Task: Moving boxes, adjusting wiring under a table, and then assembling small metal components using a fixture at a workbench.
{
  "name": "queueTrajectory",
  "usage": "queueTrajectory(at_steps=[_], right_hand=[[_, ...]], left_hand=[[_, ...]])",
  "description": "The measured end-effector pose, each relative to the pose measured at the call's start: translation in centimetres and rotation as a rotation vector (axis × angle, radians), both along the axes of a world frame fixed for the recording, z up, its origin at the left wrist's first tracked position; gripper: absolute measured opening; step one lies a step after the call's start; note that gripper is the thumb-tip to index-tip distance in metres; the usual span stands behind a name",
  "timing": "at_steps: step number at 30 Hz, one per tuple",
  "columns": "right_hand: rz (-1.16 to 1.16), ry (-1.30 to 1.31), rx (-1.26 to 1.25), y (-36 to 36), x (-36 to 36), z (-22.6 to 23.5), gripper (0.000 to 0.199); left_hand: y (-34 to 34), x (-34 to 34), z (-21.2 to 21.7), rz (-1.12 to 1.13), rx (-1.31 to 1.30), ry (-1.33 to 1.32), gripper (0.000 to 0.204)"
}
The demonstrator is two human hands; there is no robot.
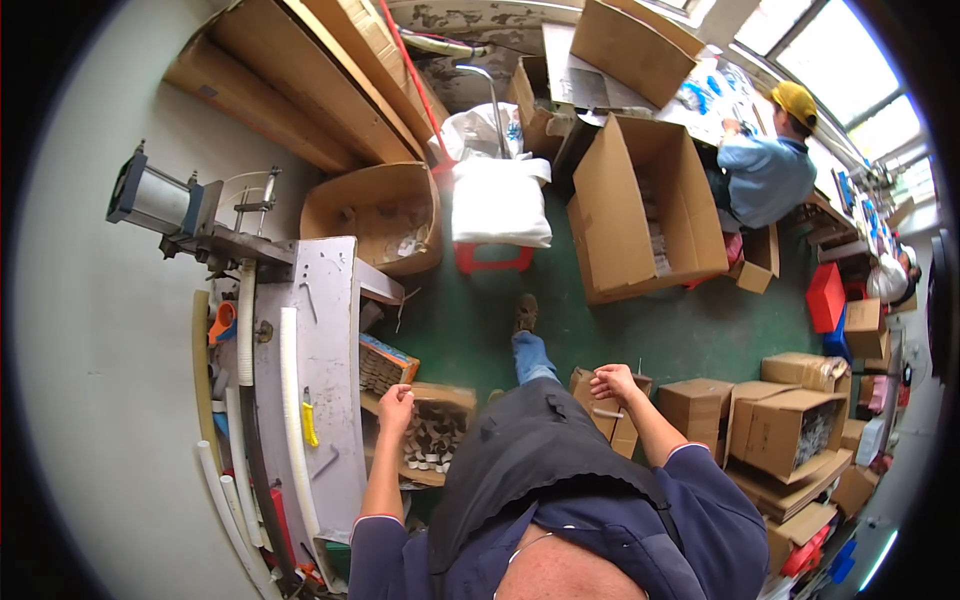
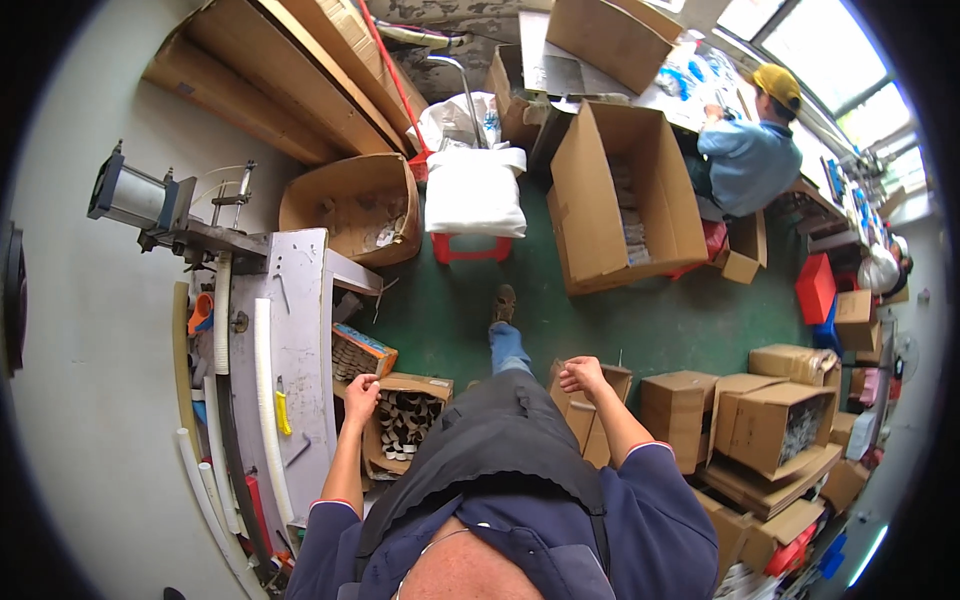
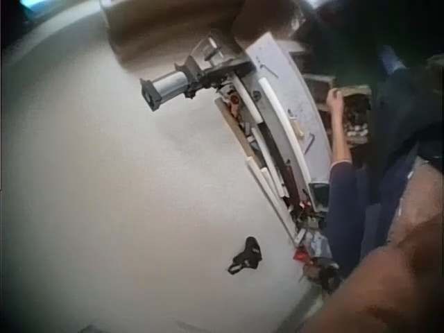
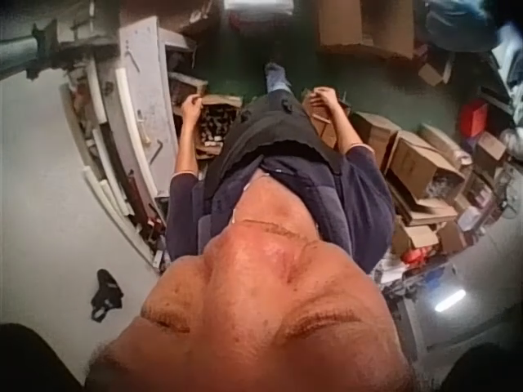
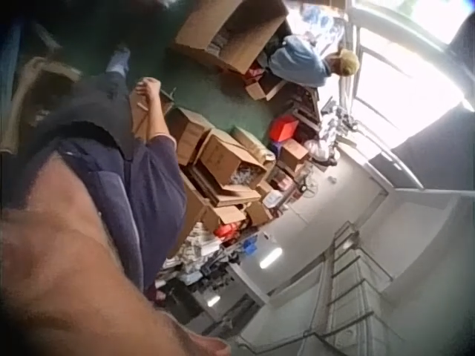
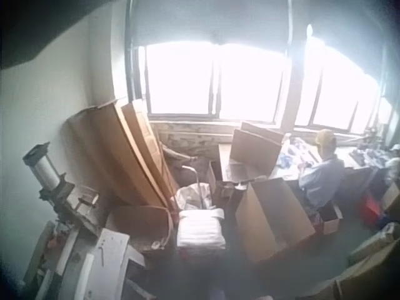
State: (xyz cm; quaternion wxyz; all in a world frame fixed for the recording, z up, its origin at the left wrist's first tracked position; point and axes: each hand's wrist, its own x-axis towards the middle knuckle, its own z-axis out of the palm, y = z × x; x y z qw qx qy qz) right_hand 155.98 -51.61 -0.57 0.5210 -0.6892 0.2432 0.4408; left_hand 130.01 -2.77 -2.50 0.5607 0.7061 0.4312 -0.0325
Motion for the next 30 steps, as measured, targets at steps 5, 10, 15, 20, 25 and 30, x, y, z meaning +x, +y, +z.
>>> queueTrajectory(at_steps=[5, 10, 15, 20, 25, 30], right_hand=[[0.137, -0.033, -0.001, 3.7, 13.8, -4.9, 0.024], [0.310, -0.087, -0.140, 8.3, 27.2, -8.3, 0.026], [0.443, -0.196, -0.137, 17.4, 35.6, -11.7, 0.026], [0.651, -0.506, -0.410, 21.7, 44.6, -21.8, 0.076], [0.266, -0.206, -0.093, 30.0, 48.4, -27.2, 0.101], [0.074, -0.352, -0.148, 27.9, 48.5, -32.4, 0.109]], left_hand=[[0.3, 3.2, -4.8, 0.026, -0.049, 0.119, 0.019], [-1.7, 11.4, -6.4, -0.035, -0.085, 0.242, 0.029], [0.7, 20.7, -10.4, -0.066, -0.022, 0.263, 0.025], [4.7, 40.1, -18.8, -0.143, 0.199, -0.040, 0.033], [11.6, 54.4, -26.5, -0.236, 0.452, -0.017, 0.057], [9.4, 61.7, -29.6, -0.134, -0.055, -0.004, 0.076]])
